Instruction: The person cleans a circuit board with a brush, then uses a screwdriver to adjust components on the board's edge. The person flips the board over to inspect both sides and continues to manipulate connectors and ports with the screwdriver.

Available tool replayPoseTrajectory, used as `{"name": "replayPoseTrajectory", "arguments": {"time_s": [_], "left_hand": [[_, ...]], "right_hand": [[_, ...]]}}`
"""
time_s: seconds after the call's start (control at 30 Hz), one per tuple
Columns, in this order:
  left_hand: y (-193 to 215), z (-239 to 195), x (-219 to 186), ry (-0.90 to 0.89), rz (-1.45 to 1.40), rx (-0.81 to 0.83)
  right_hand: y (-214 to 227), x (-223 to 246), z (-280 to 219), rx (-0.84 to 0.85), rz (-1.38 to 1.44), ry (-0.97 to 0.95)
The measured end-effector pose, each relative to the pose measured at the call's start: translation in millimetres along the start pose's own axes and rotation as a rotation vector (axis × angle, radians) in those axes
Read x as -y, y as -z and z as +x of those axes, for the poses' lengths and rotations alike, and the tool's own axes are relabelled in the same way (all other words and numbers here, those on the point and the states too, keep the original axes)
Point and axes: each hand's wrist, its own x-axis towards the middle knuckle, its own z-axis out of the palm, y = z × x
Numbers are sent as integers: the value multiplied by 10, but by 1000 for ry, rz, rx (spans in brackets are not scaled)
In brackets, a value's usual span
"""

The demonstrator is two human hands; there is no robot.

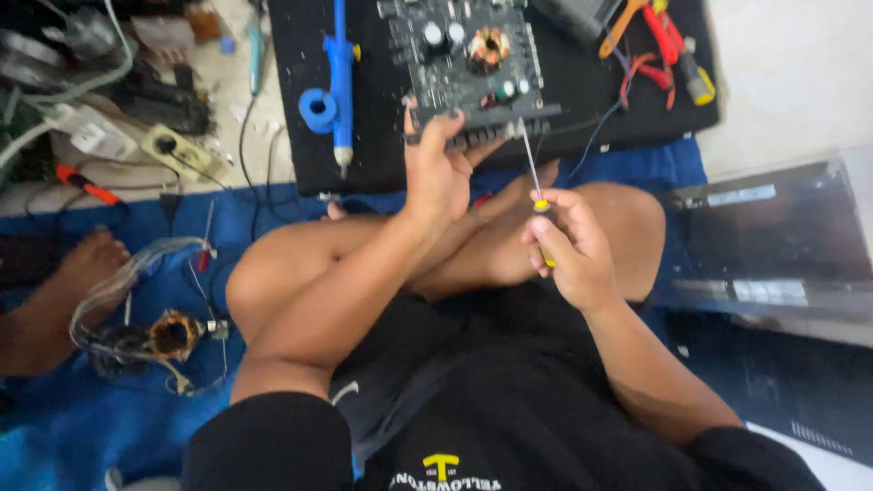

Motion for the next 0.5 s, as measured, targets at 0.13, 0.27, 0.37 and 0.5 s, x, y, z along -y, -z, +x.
{"name": "replayPoseTrajectory", "arguments": {"time_s": [0.13,0.27,0.37,0.5], "left_hand": [[172,73,-23,64,-92,287],[238,93,60,99,-143,268],[249,105,118,103,-163,296],[269,102,200,170,-109,112]], "right_hand": [[-113,137,-61,69,-15,-149],[-167,48,-84,84,-13,-155],[-194,5,-97,90,17,-201],[-171,-95,-107,127,26,-226]]}}
